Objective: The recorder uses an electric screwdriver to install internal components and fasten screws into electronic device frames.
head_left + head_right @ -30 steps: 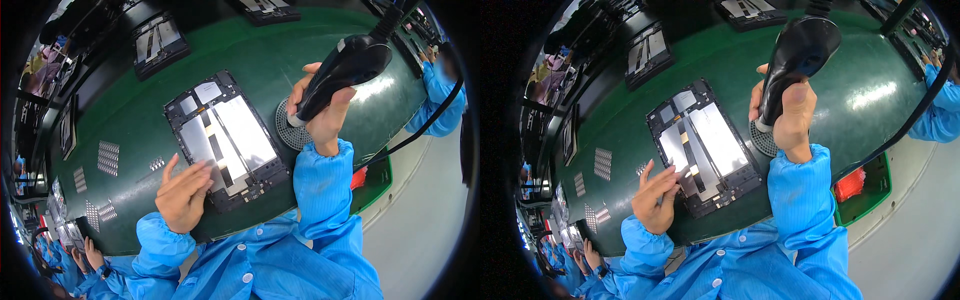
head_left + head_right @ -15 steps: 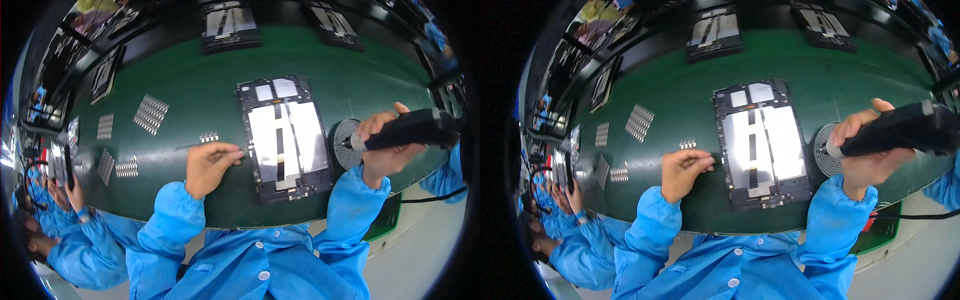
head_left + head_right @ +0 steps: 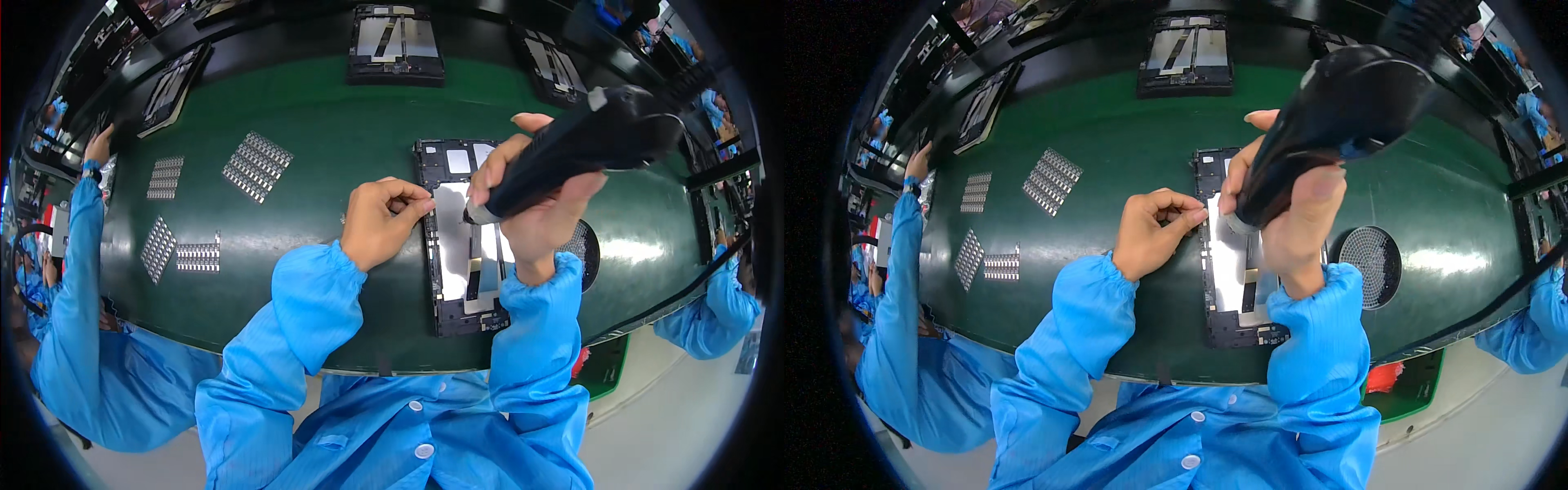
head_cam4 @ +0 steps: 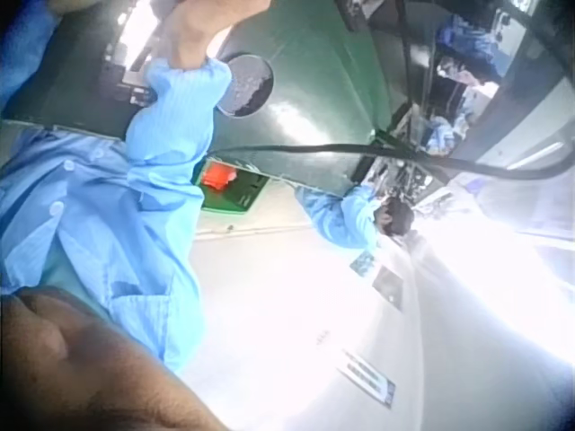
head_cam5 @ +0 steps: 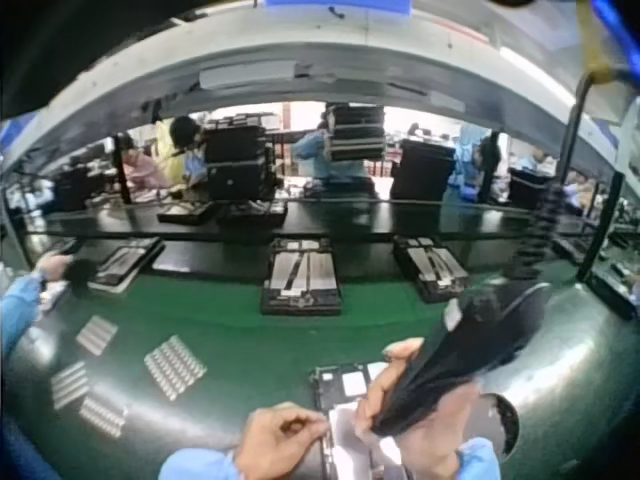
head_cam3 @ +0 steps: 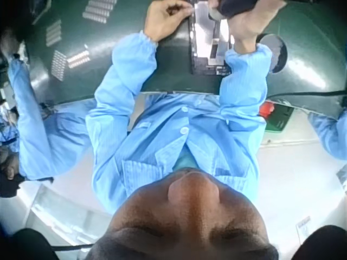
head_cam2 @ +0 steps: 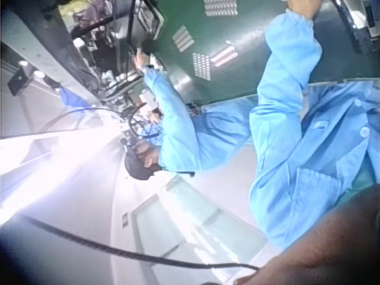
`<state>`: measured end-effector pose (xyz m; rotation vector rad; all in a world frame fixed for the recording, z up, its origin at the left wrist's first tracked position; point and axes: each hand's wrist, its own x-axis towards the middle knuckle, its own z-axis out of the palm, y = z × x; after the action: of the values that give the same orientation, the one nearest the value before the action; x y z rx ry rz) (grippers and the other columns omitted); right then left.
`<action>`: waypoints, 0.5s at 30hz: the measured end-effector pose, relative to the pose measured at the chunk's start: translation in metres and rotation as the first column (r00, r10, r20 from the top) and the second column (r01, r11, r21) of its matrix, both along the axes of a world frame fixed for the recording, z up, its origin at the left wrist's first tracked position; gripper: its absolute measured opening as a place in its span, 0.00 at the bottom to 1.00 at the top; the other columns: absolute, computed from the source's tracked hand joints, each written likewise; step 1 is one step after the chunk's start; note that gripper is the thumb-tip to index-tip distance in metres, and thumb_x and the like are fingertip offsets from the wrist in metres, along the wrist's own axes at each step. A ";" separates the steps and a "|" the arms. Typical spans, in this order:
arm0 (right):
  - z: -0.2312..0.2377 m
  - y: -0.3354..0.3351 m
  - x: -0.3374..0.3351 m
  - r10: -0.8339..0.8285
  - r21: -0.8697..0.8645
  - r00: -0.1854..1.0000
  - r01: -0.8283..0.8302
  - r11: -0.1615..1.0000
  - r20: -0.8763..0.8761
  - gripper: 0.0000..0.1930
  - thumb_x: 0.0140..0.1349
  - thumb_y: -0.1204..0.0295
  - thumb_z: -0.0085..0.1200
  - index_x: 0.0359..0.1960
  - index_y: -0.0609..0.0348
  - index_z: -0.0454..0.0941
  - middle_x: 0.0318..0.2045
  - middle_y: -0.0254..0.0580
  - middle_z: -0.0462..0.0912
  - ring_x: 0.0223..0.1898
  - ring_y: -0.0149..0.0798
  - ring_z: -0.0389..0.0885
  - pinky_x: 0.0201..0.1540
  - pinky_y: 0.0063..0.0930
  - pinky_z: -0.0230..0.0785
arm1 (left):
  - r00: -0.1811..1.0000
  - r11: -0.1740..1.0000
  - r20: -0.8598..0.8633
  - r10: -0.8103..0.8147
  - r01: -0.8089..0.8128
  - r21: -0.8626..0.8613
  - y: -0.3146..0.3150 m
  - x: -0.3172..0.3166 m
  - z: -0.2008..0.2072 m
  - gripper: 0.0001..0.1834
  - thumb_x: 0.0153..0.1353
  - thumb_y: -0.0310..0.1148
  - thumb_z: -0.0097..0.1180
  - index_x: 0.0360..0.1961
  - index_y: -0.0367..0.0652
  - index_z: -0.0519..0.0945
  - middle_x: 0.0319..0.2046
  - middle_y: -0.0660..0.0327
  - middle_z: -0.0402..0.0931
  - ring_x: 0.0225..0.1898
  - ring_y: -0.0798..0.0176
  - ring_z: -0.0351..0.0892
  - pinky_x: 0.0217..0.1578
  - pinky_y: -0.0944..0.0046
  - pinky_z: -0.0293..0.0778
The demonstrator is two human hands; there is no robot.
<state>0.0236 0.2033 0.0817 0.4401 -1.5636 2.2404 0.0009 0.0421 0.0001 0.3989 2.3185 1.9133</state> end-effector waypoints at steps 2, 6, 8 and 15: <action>-0.002 -0.003 -0.003 -0.086 0.091 0.996 0.086 0.992 -0.002 0.46 0.54 0.29 0.35 0.48 0.68 0.67 0.18 0.42 0.74 0.18 0.31 0.73 0.22 0.21 0.67 | 0.999 1.000 0.042 -0.012 0.011 0.023 0.000 -0.001 0.001 0.07 0.50 0.25 0.64 0.31 0.33 0.83 0.27 0.59 0.79 0.25 0.72 0.75 0.28 0.71 0.72; -0.009 -0.003 -0.007 -0.086 0.117 0.996 0.084 0.990 0.012 0.46 0.54 0.29 0.35 0.47 0.69 0.68 0.18 0.42 0.74 0.18 0.31 0.73 0.22 0.21 0.66 | 0.984 0.998 0.171 -0.058 0.054 0.027 -0.002 -0.004 0.011 0.07 0.50 0.26 0.65 0.29 0.32 0.82 0.22 0.61 0.79 0.23 0.74 0.74 0.26 0.72 0.72; -0.009 -0.004 -0.007 -0.069 0.128 0.998 0.068 0.989 0.005 0.46 0.54 0.29 0.35 0.47 0.68 0.68 0.18 0.42 0.74 0.18 0.31 0.73 0.22 0.22 0.66 | 0.978 0.999 0.200 -0.051 0.049 0.012 -0.003 -0.006 0.016 0.08 0.50 0.26 0.65 0.28 0.32 0.81 0.21 0.61 0.79 0.22 0.74 0.74 0.25 0.73 0.72; -0.001 -0.013 -0.005 -0.070 0.012 0.996 0.069 0.998 0.052 0.48 0.52 0.26 0.31 0.49 0.67 0.65 0.19 0.42 0.74 0.18 0.33 0.73 0.22 0.23 0.66 | 0.898 0.985 0.416 -0.142 0.168 -0.027 -0.005 -0.017 0.024 0.09 0.54 0.29 0.63 0.30 0.34 0.78 0.22 0.62 0.78 0.22 0.73 0.77 0.17 0.77 0.69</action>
<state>0.0181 0.1899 0.0809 0.3271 -1.5926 2.2089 -0.0160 0.0367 0.0241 0.1452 1.9985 1.6532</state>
